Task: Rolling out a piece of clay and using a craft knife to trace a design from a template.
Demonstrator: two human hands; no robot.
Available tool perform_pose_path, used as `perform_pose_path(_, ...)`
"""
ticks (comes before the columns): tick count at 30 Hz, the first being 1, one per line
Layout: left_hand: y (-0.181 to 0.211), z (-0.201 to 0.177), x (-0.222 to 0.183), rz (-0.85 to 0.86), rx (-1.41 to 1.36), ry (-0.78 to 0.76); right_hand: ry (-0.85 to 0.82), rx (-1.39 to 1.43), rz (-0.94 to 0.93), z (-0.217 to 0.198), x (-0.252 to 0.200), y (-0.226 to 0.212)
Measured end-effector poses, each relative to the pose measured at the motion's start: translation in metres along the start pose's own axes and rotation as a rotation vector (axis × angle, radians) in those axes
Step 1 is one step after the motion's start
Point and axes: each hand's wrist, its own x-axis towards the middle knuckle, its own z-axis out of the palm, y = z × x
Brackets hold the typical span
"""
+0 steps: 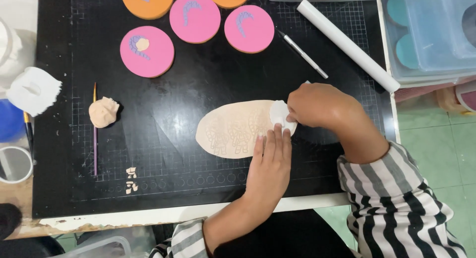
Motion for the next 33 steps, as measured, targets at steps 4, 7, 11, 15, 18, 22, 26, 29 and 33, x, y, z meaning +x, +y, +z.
perform_pose_path(4, -0.005, -0.003, 0.003, 0.012, -0.022, -0.001, 0.019, -0.023, -0.001, -0.006, 0.008, -0.001)
perform_pose_path(7, -0.005, -0.001, 0.005, 0.005, -0.053, 0.003, 0.026, -0.076, -0.013, -0.003, 0.02, 0.0)
perform_pose_path(11, -0.005, 0.003, 0.003, 0.001, -0.024, -0.03, 0.016, -0.195, 0.012, 0.01, 0.042, 0.0)
perform_pose_path(15, -0.009, -0.011, 0.004, 0.01, -0.065, -0.059, 0.026, -0.197, 0.032, -0.001, 0.023, -0.012)
perform_pose_path(18, -0.008, -0.012, 0.005, 0.01, -0.092, -0.083, -0.013, -0.138, 0.039, -0.015, 0.004, -0.018)
perform_pose_path(22, -0.01, -0.012, 0.005, 0.014, -0.124, -0.058, 0.024, -0.058, 0.007, -0.017, 0.01, -0.014)
perform_pose_path(26, -0.011, -0.014, 0.007, 0.018, -0.147, -0.053, 0.02, -0.06, -0.002, -0.013, 0.022, -0.014)
perform_pose_path(29, -0.006, -0.005, 0.007, 0.013, -0.072, -0.041, 0.023, -0.095, 0.011, -0.014, 0.026, -0.017)
perform_pose_path(33, -0.002, -0.004, 0.0, 0.017, 0.007, -0.062, 0.081, -0.111, 0.033, -0.004, 0.025, -0.018)
